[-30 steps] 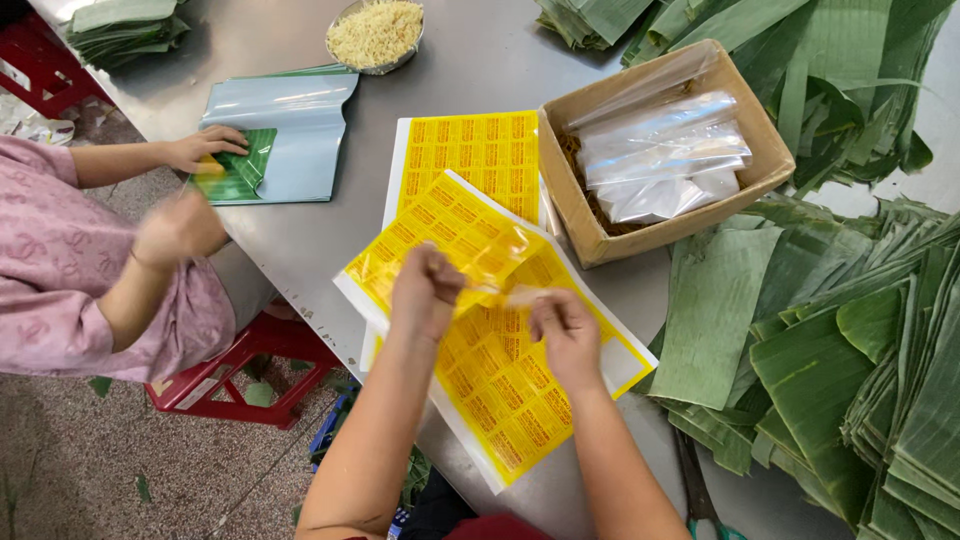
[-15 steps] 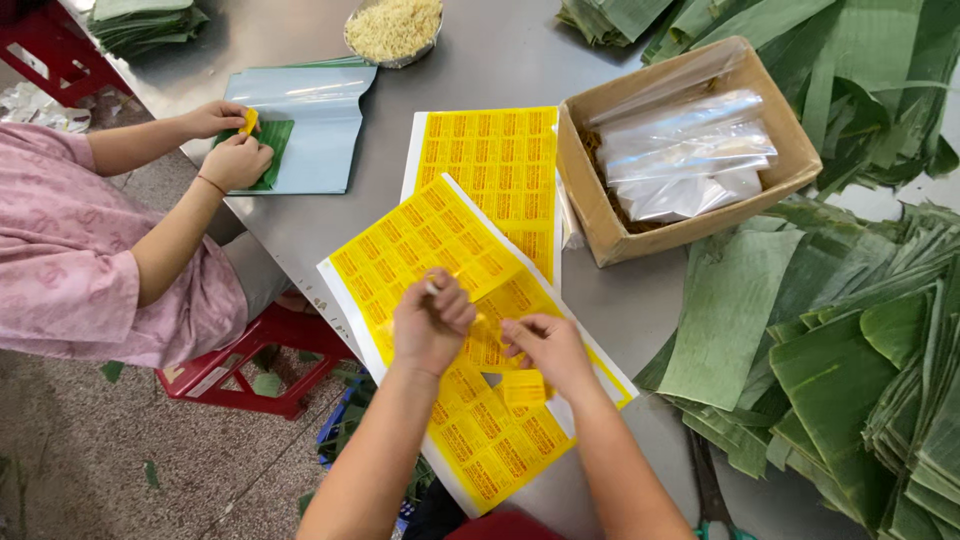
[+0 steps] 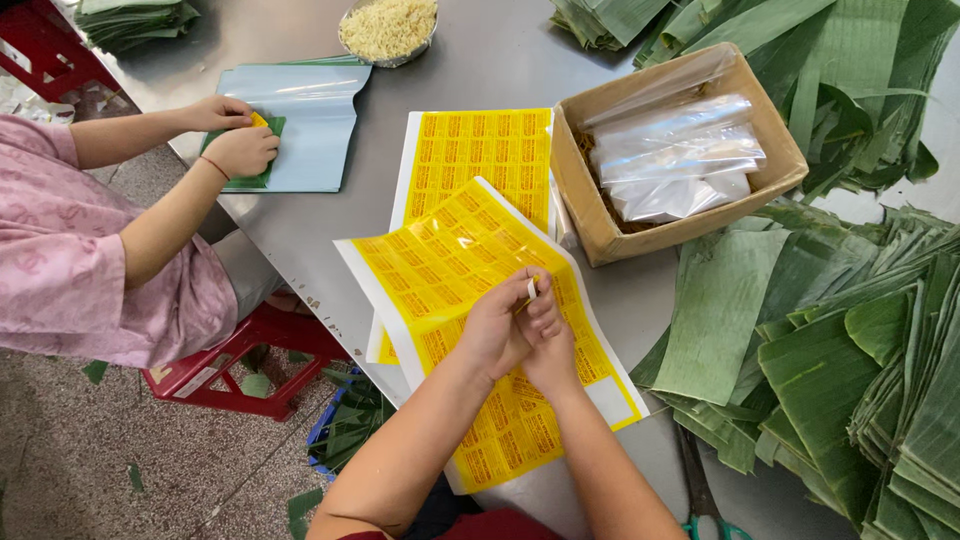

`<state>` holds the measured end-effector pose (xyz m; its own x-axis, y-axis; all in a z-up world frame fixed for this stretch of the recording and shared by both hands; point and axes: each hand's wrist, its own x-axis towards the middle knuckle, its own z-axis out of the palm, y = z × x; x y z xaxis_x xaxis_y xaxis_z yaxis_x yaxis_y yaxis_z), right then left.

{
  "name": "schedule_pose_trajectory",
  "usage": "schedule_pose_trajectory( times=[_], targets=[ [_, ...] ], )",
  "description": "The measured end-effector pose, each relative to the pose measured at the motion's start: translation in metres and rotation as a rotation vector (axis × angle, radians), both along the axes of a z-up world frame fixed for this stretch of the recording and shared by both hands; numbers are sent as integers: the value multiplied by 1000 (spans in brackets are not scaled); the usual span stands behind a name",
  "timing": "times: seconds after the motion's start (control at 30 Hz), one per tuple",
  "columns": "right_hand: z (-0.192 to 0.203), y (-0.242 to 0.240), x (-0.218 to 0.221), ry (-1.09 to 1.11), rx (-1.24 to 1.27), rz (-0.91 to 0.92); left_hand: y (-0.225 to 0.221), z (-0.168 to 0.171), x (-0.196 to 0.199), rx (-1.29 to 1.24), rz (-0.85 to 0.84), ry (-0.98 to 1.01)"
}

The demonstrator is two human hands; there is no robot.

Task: The person peels yellow labels from a large sheet and applies them to small individual pieces of plastic or cardboard while working at a table with banana leaves.

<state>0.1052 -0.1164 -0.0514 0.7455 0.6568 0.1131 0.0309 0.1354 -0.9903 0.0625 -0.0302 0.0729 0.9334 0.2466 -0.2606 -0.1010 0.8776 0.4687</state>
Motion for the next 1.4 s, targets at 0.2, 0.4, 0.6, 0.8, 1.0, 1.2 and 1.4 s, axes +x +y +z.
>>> schedule_pose_trajectory(
  times=[0.2,0.4,0.6,0.8,1.0,1.2,1.4],
  targets=[
    [27,-2,7,156,-107,7,26,30,-12,112,206,-20],
    [32,2,25,374,-111,65,96,70,-118,632,762,95],
    [22,-4,30,465,-104,61,102,30,-213,1235,44,1042],
    [30,-5,25,433,-81,84,80,19,-214,1641,-623,1336],
    [32,-9,34,760,72,169,54,45,-151,1818,-127,1305],
    [51,-16,39,860,269,102,48,-1,-86,681,164,616],
    [96,-21,13,-738,-241,-408,52,-37,-82,463,123,527]
  ],
)
